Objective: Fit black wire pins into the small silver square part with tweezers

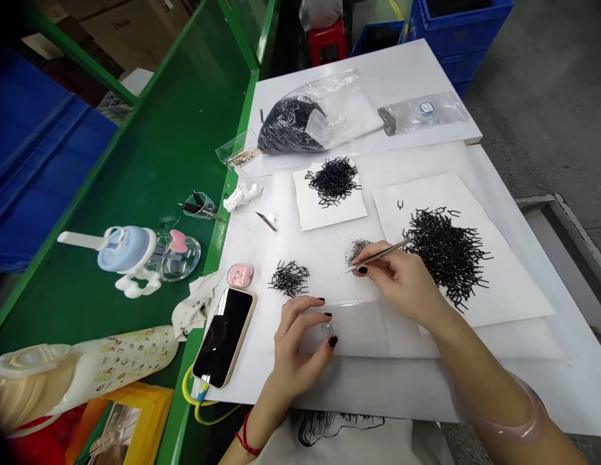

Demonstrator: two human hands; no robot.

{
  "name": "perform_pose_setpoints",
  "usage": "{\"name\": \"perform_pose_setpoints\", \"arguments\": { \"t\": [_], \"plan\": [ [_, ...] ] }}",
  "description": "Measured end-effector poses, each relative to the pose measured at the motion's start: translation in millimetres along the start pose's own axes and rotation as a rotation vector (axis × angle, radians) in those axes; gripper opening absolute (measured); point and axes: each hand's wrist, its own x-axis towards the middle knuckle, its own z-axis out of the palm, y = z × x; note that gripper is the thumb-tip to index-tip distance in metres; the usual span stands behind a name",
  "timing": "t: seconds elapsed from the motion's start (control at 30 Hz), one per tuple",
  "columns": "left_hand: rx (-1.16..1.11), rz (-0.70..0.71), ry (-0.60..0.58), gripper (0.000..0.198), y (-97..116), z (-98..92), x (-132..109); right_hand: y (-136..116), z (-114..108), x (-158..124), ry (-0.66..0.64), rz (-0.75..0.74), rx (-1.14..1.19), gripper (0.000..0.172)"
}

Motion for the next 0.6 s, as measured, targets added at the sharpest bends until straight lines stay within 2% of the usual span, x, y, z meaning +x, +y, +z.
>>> {"name": "perform_pose_setpoints", "arguments": {
  "t": [0.17,0.37,0.6],
  "plan": [
    [0.007,-0.019,0.006,0.023,1,0.7,0,4,8,4,-0.026,-0.045,-0.035,0.027],
    [0.001,-0.086,-0.056,0.019,5,-2.0,3,8,6,6,-0.033,-0.044,-0.079,0.028],
    [-0.073,-0.190,-0.153,0.030,10,-25.0,20,6,7,6,-0.020,-0.067,-0.088,0.027]
  ]
}}
